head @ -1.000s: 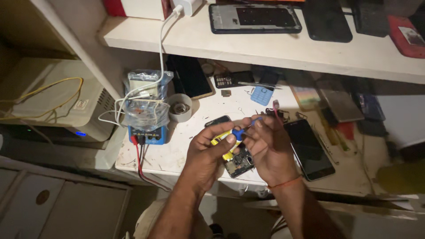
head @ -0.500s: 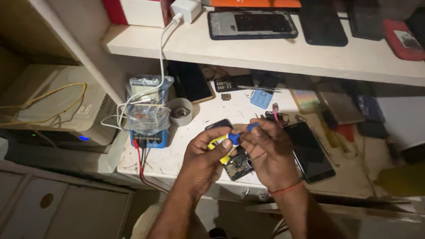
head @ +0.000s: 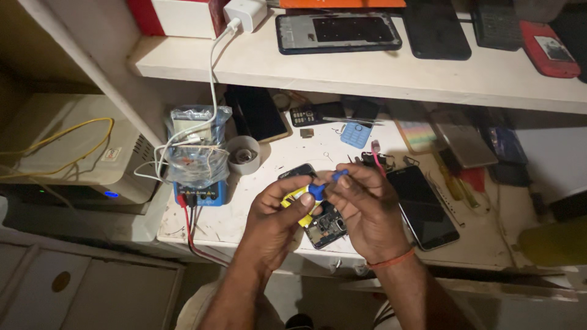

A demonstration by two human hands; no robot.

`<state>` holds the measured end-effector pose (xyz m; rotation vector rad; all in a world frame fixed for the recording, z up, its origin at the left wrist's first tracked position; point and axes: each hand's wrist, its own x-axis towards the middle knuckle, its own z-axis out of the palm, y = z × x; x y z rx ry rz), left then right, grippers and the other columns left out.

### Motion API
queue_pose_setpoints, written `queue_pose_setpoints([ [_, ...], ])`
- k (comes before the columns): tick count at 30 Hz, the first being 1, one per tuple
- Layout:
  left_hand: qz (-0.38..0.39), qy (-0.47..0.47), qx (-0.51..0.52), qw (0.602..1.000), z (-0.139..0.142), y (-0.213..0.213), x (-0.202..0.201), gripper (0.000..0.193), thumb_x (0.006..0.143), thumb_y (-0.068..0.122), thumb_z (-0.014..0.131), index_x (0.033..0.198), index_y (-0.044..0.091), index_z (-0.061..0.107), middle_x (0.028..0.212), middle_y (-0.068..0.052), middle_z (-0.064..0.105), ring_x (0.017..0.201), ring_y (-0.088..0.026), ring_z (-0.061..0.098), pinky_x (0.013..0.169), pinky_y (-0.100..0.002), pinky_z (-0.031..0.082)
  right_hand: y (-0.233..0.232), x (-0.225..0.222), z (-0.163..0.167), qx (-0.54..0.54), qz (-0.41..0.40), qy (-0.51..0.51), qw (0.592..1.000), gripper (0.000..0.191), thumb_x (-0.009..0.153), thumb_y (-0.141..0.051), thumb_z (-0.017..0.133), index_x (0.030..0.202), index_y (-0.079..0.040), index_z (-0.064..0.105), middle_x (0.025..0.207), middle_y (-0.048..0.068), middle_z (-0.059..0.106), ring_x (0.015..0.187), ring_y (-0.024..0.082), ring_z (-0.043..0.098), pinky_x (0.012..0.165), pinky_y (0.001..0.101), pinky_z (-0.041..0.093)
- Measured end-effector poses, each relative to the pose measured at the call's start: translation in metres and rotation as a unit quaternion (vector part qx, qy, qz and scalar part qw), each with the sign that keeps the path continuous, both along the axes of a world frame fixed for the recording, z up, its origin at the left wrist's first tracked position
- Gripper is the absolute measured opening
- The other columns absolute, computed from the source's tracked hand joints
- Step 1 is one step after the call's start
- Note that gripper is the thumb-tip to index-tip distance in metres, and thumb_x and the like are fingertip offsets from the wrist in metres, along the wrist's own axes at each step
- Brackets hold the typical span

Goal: The person applies glue from a small bottle onto the frame of a disassembled smartphone, then sets the bottle down and uses a tool to work on the phone's internal components. They lift the phone frame, press a screen panel onto it, and press along the edges to secure it.

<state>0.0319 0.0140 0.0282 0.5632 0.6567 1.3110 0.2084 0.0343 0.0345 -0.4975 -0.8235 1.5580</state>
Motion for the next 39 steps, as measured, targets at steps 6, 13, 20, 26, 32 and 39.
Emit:
queue_pose_setpoints([
  [6, -0.007, 0.01, 0.011, 1.0, 0.0031, -0.0007, -0.0023, 0.029, 0.091, -0.003, 0.07, 0.119, -0.003, 0.068, 0.112, -0.015, 0.075, 0.094, -0.018, 0.072, 0.086, -0.032, 0.061, -0.0012, -0.0016, -0.0001, 0.008, -0.003, -0.01, 1.0, 0.02, 0.1, -0.005, 0.067, 0.119, 0.0, 0.069, 0.113, 0.02, 0.074, 0.107, 0.027, 0.072, 0.097, 0.0447, 0.056],
  [13, -0.003, 0.025, -0.006, 1.0, 0.0068, -0.0009, -0.0017, 0.029, 0.09, -0.002, 0.071, 0.119, -0.002, 0.069, 0.11, -0.015, 0.076, 0.093, -0.017, 0.073, 0.085, -0.031, 0.062, -0.0004, -0.0002, -0.0018, 0.005, -0.005, -0.012, 1.0, 0.02, 0.1, -0.005, 0.066, 0.12, 0.0, 0.068, 0.113, 0.019, 0.074, 0.106, 0.027, 0.072, 0.097, 0.0451, 0.057],
  [20, -0.004, 0.013, -0.007, 1.0, 0.0073, -0.0015, -0.0017, 0.028, 0.09, -0.002, 0.071, 0.118, -0.002, 0.069, 0.11, -0.015, 0.075, 0.093, -0.017, 0.072, 0.085, -0.032, 0.061, -0.0009, 0.0005, -0.0008, 0.01, 0.0, -0.01, 1.0, 0.02, 0.101, -0.005, 0.066, 0.12, 0.0, 0.068, 0.114, 0.02, 0.074, 0.107, 0.028, 0.073, 0.098, 0.0465, 0.057],
  [26, -0.008, 0.013, -0.008, 1.0, 0.0057, -0.0019, -0.0024, 0.029, 0.09, -0.003, 0.071, 0.118, -0.001, 0.069, 0.109, -0.015, 0.075, 0.092, -0.018, 0.073, 0.084, -0.032, 0.061, -0.001, -0.0006, 0.0009, 0.001, -0.003, -0.016, 1.0, 0.02, 0.1, -0.006, 0.066, 0.119, -0.001, 0.068, 0.113, 0.02, 0.074, 0.106, 0.027, 0.073, 0.097, 0.0463, 0.057],
  [32, -0.009, 0.008, -0.001, 1.0, 0.0038, -0.0013, -0.0021, 0.029, 0.09, -0.003, 0.071, 0.119, -0.002, 0.069, 0.11, -0.015, 0.075, 0.091, -0.017, 0.072, 0.083, -0.031, 0.061, -0.002, -0.001, 0.0028, 0.005, -0.004, -0.022, 1.0, 0.021, 0.1, -0.007, 0.066, 0.12, 0.0, 0.067, 0.113, 0.02, 0.074, 0.106, 0.027, 0.073, 0.098, 0.0467, 0.057],
  [39, -0.011, 0.014, -0.01, 1.0, 0.006, -0.0019, -0.0031, 0.029, 0.09, -0.003, 0.07, 0.119, -0.001, 0.069, 0.109, -0.015, 0.076, 0.091, -0.018, 0.073, 0.084, -0.031, 0.062, -0.0021, -0.0012, 0.0012, 0.001, -0.011, -0.03, 0.999, 0.021, 0.1, -0.007, 0.066, 0.12, 0.0, 0.067, 0.113, 0.019, 0.074, 0.104, 0.026, 0.072, 0.097, 0.0462, 0.057],
])
